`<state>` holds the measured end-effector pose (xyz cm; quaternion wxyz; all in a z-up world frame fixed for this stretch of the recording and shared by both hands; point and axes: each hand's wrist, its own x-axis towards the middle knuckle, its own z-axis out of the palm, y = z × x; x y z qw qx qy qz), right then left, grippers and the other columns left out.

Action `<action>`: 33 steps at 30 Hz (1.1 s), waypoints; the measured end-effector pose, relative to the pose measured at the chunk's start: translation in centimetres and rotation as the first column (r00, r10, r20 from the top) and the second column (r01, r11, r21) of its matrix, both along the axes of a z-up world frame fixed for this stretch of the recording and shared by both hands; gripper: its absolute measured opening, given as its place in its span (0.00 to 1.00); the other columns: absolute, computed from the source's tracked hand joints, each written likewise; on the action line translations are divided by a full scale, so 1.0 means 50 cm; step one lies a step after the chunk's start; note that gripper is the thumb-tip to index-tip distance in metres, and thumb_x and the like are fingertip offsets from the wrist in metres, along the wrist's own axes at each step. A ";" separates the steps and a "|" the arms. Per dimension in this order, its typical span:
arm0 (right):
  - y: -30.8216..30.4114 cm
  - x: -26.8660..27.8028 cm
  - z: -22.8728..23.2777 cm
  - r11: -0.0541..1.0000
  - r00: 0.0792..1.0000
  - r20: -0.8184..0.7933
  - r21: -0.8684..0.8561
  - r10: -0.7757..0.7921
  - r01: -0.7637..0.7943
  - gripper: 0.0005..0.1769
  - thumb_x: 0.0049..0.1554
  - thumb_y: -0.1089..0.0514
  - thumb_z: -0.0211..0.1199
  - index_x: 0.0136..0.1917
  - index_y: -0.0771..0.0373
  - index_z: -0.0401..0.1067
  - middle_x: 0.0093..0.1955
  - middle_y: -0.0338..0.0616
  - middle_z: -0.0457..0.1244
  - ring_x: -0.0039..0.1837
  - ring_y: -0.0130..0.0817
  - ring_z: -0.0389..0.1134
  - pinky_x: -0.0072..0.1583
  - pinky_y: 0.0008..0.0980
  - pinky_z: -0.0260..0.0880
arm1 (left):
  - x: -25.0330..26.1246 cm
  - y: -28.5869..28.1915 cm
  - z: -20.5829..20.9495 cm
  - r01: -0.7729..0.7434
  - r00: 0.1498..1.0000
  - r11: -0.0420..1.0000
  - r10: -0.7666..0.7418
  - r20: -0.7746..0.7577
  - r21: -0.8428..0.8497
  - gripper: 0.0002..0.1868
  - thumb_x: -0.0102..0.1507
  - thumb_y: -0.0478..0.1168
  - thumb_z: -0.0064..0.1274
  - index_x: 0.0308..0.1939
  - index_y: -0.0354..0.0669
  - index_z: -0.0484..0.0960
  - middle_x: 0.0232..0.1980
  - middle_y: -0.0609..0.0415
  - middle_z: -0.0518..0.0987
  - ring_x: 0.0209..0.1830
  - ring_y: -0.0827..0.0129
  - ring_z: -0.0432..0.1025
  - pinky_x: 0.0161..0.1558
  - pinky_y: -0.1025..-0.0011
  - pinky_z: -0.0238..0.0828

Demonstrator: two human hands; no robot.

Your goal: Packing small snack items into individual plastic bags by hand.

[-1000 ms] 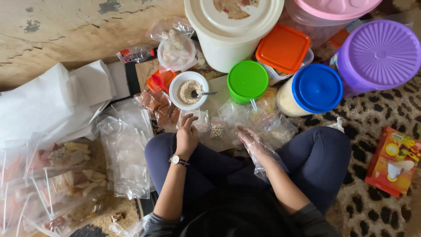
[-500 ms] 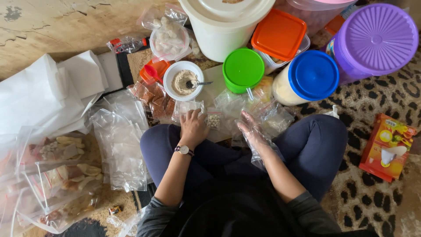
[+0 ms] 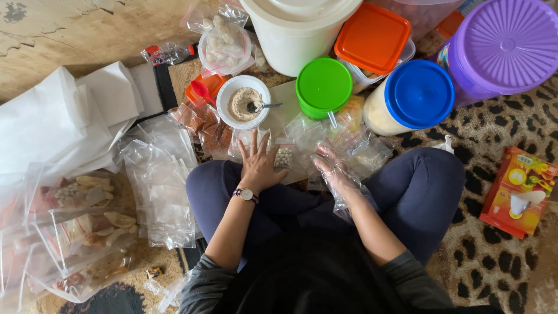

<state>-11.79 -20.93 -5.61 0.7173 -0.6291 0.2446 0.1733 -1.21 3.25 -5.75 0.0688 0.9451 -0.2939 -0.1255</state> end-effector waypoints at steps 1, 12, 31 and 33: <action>0.008 -0.001 -0.009 1.000 1.000 -0.001 0.000 0.001 -0.001 0.33 0.60 0.48 0.66 0.75 0.57 0.64 0.75 0.40 0.61 0.76 0.32 0.60 0.77 0.31 0.58 | 0.001 0.001 -0.004 -0.001 1.000 1.000 0.001 -0.001 0.000 0.44 0.49 0.68 0.59 0.67 0.57 0.75 0.80 0.50 0.56 0.84 0.44 0.33 0.73 0.26 0.23; 0.038 -0.006 -0.082 0.958 0.999 -0.014 -0.283 -0.036 0.031 0.31 0.59 0.42 0.66 0.75 0.36 0.66 0.62 0.47 0.70 0.64 0.38 0.70 0.65 0.36 0.70 | 0.005 0.003 -0.029 0.009 1.000 1.000 -0.009 0.006 -0.016 0.42 0.51 0.63 0.61 0.67 0.55 0.73 0.80 0.49 0.54 0.84 0.43 0.33 0.73 0.26 0.25; -0.016 -0.025 -0.144 0.061 0.812 -0.549 0.820 -0.197 0.569 0.33 0.62 0.47 0.57 0.77 0.55 0.55 0.68 0.56 0.58 0.72 0.43 0.59 0.74 0.40 0.59 | 0.008 0.011 -0.056 -0.011 0.998 0.992 0.018 0.056 -0.122 0.37 0.52 0.57 0.63 0.64 0.52 0.77 0.77 0.47 0.59 0.83 0.42 0.36 0.72 0.27 0.28; -0.032 -0.031 -0.156 -0.860 0.737 -0.668 0.311 0.106 0.405 0.36 0.64 0.55 0.53 0.79 0.73 0.48 0.79 0.67 0.49 0.80 0.51 0.51 0.81 0.44 0.52 | 0.003 0.011 -0.047 0.026 0.999 0.993 -0.022 0.037 -0.119 0.36 0.50 0.57 0.64 0.62 0.55 0.79 0.77 0.48 0.59 0.83 0.41 0.35 0.72 0.26 0.26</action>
